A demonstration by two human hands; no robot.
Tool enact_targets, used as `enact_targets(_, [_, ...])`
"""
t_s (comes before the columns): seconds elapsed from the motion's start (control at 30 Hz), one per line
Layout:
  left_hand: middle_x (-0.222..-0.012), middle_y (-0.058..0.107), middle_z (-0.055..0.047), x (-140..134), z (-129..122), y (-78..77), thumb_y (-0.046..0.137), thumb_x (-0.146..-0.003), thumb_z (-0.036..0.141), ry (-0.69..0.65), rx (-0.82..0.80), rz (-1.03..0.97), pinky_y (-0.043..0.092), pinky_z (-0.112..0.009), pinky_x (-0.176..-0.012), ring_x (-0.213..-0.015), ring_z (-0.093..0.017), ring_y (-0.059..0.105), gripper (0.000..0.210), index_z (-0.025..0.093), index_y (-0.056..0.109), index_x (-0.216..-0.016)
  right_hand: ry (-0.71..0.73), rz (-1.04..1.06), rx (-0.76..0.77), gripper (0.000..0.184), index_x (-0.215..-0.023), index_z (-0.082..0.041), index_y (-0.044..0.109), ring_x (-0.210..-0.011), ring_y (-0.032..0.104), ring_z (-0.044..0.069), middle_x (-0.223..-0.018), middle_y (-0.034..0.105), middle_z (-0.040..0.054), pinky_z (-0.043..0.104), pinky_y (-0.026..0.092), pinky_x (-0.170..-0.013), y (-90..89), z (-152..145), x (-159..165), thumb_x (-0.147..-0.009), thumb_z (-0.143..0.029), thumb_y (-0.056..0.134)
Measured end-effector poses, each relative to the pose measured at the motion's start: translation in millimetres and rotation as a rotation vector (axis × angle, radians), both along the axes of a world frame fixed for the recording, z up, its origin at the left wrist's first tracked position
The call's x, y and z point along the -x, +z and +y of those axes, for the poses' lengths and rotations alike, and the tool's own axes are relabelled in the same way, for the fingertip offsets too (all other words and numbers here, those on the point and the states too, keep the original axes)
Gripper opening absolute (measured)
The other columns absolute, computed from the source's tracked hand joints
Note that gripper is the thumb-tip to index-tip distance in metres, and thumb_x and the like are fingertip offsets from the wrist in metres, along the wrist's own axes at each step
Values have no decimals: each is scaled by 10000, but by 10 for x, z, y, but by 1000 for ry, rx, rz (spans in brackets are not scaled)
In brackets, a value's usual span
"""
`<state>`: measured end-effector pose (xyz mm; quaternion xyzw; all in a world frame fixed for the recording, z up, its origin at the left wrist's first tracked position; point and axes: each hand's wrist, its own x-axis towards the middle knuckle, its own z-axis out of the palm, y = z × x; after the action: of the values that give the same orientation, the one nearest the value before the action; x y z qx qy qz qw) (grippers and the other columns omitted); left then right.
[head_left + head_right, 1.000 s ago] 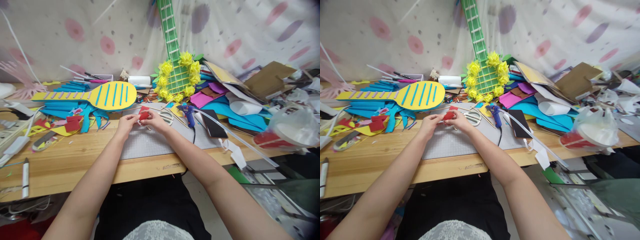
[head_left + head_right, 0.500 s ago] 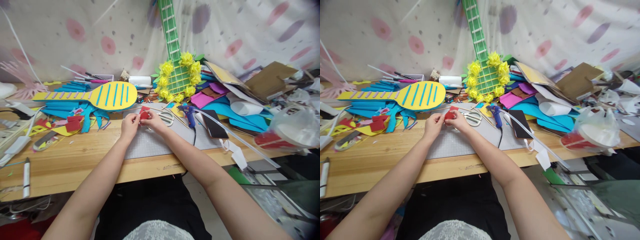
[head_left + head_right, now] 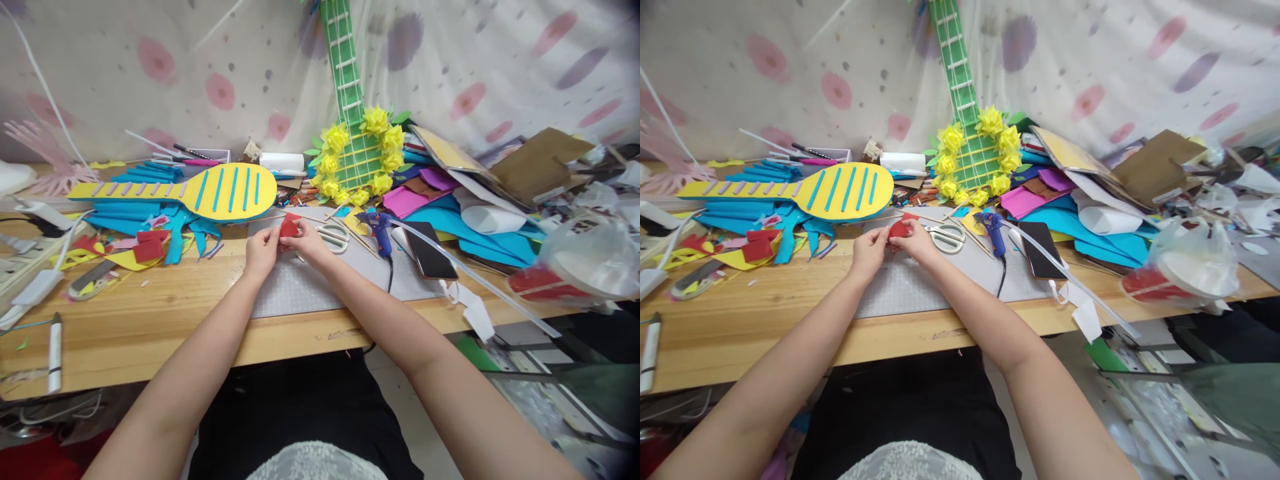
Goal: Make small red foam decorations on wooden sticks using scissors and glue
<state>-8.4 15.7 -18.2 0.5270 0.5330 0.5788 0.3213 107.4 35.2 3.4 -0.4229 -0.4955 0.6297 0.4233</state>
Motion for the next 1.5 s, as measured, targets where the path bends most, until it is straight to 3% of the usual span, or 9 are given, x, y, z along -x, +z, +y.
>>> enact_targets(0.13, [-846, 668, -79, -4, -40, 62, 504, -786, 387, 39, -70, 120, 428, -272, -762, -818, -186, 592, 305, 159, 684, -694, -16, -131, -104, 331, -828, -182, 458, -649, 578, 99, -714, 594, -33, 238, 488, -592, 93, -7, -48, -585, -180, 682])
enact_targets(0.23, [-868, 665, -74, 1, -57, 92, 474, -811, 361, 62, -122, 208, 424, -268, -788, -852, -175, 588, 299, 168, 677, -705, -50, -159, -170, 248, -849, -182, 499, -738, 577, 103, -785, 597, -13, 225, 471, -612, 151, 11, -75, -665, -292, 624])
enact_targets(0.37, [-892, 666, -69, 17, -52, 87, 439, -833, 325, 62, -170, 352, 428, -284, -815, -882, -167, 587, 294, 166, 671, -746, -101, -250, -236, 310, -798, -173, 523, -686, 562, 105, -751, 593, -3, 243, 462, -609, 124, 67, -54, -698, -464, 569])
enact_targets(0.53, [-878, 670, -69, 24, -36, 78, 421, -842, 310, 82, -185, 421, 442, -283, -793, -859, -162, 594, 309, 162, 663, -720, -147, -318, -332, 191, -716, -163, 542, -630, 522, 92, -669, 566, -24, 256, 449, -652, 53, 126, -21, -655, -327, 618])
enact_targets(0.73, [-880, 676, -71, 20, -14, 75, 445, -828, 288, 73, -182, 352, 453, -279, -783, -855, -161, 602, 276, 152, 674, -756, -161, -186, -306, 117, -721, -162, 527, -658, 533, 98, -686, 563, -25, 270, 456, -694, 39, 157, -26, -623, -173, 590])
enact_targets(0.93, [-887, 673, -86, 30, 12, 47, 448, -821, 318, 73, -131, 225, 482, -275, -733, -833, -162, 605, 298, 135, 682, -809, -72, -61, -254, 262, -767, -171, 519, -662, 547, 89, -713, 578, -44, 248, 464, -662, 58, 157, -59, -545, -38, 567])
enact_targets(1.07, [-889, 662, -97, 15, 35, 12, 495, -786, 381, 21, -96, 90, 507, -287, -690, -766, -158, 608, 320, 120, 679, -809, -52, -34, -197, 161, -704, -165, 529, -593, 530, 76, -657, 571, -45, 211, 444, -560, 91, 143, -75, -593, -49, 520])
enact_targets(1.27, [-823, 657, -84, -18, 38, 23, 581, -703, 475, -95, 20, -194, 532, -286, -610, -663, -135, 602, 397, 107, 672, -821, 21, 83, -127, 120, -661, -159, 559, -571, 530, 51, -644, 596, -44, 188, 451, -587, 87, 151, -150, -613, -67, 499])
enact_targets(1.5, [-815, 659, -67, -26, 20, 38, 609, -675, 493, -137, 29, -187, 532, -267, -583, -645, -127, 595, 392, 127, 684, -794, 98, 118, -55, 70, -639, -149, 559, -560, 540, 62, -612, 588, -30, 198, 459, -581, 131, 162, -268, -627, -117, 498])
